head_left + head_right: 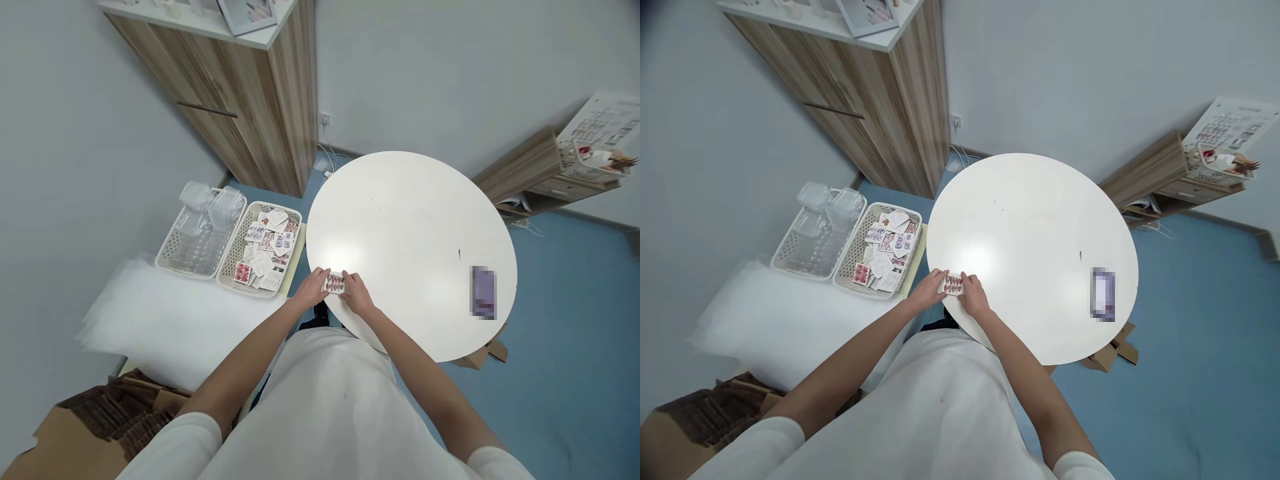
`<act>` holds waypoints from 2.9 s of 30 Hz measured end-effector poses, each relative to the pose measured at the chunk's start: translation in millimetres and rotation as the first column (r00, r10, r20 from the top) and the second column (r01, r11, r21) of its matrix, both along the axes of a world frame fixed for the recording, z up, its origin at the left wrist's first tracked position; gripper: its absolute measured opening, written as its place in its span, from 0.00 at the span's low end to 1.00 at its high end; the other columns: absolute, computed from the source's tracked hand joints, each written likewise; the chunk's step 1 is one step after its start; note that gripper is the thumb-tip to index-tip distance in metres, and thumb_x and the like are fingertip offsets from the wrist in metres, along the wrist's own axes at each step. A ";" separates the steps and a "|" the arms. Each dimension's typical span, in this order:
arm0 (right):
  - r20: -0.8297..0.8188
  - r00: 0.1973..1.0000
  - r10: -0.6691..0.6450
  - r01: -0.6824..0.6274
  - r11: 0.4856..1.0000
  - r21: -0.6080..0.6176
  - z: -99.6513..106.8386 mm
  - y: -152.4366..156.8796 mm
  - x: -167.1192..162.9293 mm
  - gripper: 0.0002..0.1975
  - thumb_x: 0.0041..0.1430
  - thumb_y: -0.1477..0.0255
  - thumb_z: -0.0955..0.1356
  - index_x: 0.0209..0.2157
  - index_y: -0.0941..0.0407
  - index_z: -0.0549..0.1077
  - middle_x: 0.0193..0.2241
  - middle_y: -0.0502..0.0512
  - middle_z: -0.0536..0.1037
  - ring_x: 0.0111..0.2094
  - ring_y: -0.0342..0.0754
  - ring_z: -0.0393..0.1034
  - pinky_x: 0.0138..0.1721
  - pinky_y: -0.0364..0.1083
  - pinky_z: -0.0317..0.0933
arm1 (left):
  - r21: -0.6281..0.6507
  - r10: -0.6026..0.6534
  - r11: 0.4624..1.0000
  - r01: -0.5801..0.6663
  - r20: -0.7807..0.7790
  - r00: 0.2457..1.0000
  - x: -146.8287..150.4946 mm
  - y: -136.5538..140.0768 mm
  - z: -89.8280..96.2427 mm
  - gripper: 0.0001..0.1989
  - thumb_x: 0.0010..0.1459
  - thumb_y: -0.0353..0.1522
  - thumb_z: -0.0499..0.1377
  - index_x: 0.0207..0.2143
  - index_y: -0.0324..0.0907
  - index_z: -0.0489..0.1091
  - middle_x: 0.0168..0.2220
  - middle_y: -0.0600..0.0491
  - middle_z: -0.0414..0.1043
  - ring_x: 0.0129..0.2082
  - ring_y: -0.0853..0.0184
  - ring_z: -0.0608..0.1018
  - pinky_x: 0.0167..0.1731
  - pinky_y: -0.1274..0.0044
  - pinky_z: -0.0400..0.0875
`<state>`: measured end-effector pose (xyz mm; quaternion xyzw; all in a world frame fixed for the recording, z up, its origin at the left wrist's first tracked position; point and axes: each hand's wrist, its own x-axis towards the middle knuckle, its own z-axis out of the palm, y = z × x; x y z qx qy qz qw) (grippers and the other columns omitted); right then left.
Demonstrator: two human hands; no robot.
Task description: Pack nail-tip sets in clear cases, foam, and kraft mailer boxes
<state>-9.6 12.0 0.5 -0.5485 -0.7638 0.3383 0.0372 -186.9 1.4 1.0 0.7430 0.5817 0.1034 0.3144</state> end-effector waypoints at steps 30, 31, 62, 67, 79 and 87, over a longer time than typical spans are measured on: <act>0.143 0.975 0.169 -0.192 0.967 0.165 2.5 5.3 -23.8 0.22 0.53 0.71 0.60 0.51 0.55 0.59 0.55 0.60 0.58 0.56 0.55 0.48 0.51 0.57 0.41 | 0.084 0.011 0.996 0.001 -0.151 0.988 -15.2 -3.0 1.7 0.26 0.55 0.32 0.49 0.56 0.40 0.50 0.55 0.45 0.56 0.55 0.58 0.57 0.51 0.67 0.53; 0.142 0.977 0.160 -0.183 0.969 0.168 2.0 7.5 -25.9 0.22 0.53 0.71 0.60 0.51 0.56 0.59 0.55 0.60 0.58 0.56 0.55 0.47 0.51 0.57 0.41 | 0.089 0.019 0.996 -0.006 -0.150 0.988 -16.5 -1.6 1.4 0.26 0.55 0.33 0.48 0.57 0.39 0.50 0.56 0.45 0.55 0.55 0.58 0.57 0.51 0.67 0.52; 0.236 0.954 0.184 -0.228 0.957 0.178 7.7 6.0 -28.9 0.23 0.55 0.71 0.58 0.54 0.57 0.54 0.58 0.59 0.52 0.57 0.54 0.46 0.53 0.55 0.41 | 0.190 0.138 0.975 -0.114 -0.120 0.983 -18.0 -7.1 -20.2 0.26 0.57 0.34 0.46 0.57 0.35 0.47 0.59 0.43 0.47 0.58 0.58 0.53 0.51 0.66 0.55; 0.233 0.942 0.242 -0.281 0.948 0.149 11.1 -7.4 -14.5 0.24 0.55 0.71 0.59 0.54 0.56 0.54 0.58 0.59 0.53 0.56 0.54 0.47 0.52 0.55 0.42 | 0.141 0.230 0.966 -0.218 -0.079 0.970 -7.9 -29.2 -19.2 0.24 0.56 0.34 0.47 0.55 0.39 0.50 0.59 0.43 0.47 0.57 0.57 0.54 0.51 0.63 0.56; 0.064 0.885 0.462 -0.466 0.876 0.124 16.2 -43.6 25.7 0.24 0.55 0.73 0.58 0.55 0.55 0.52 0.52 0.60 0.62 0.51 0.50 0.57 0.48 0.50 0.50 | -0.046 0.324 0.946 -0.321 0.085 0.942 48.6 -108.1 12.0 0.20 0.55 0.35 0.49 0.51 0.43 0.56 0.57 0.47 0.51 0.54 0.61 0.60 0.48 0.69 0.62; -0.029 0.671 0.741 -0.739 0.672 0.054 37.0 -63.6 13.8 0.23 0.55 0.72 0.59 0.53 0.55 0.56 0.44 0.58 0.69 0.43 0.50 0.64 0.41 0.47 0.56 | -0.134 0.588 0.809 -0.573 0.149 0.795 32.4 -154.2 42.7 0.18 0.56 0.38 0.47 0.48 0.44 0.61 0.47 0.49 0.65 0.41 0.64 0.71 0.40 0.72 0.67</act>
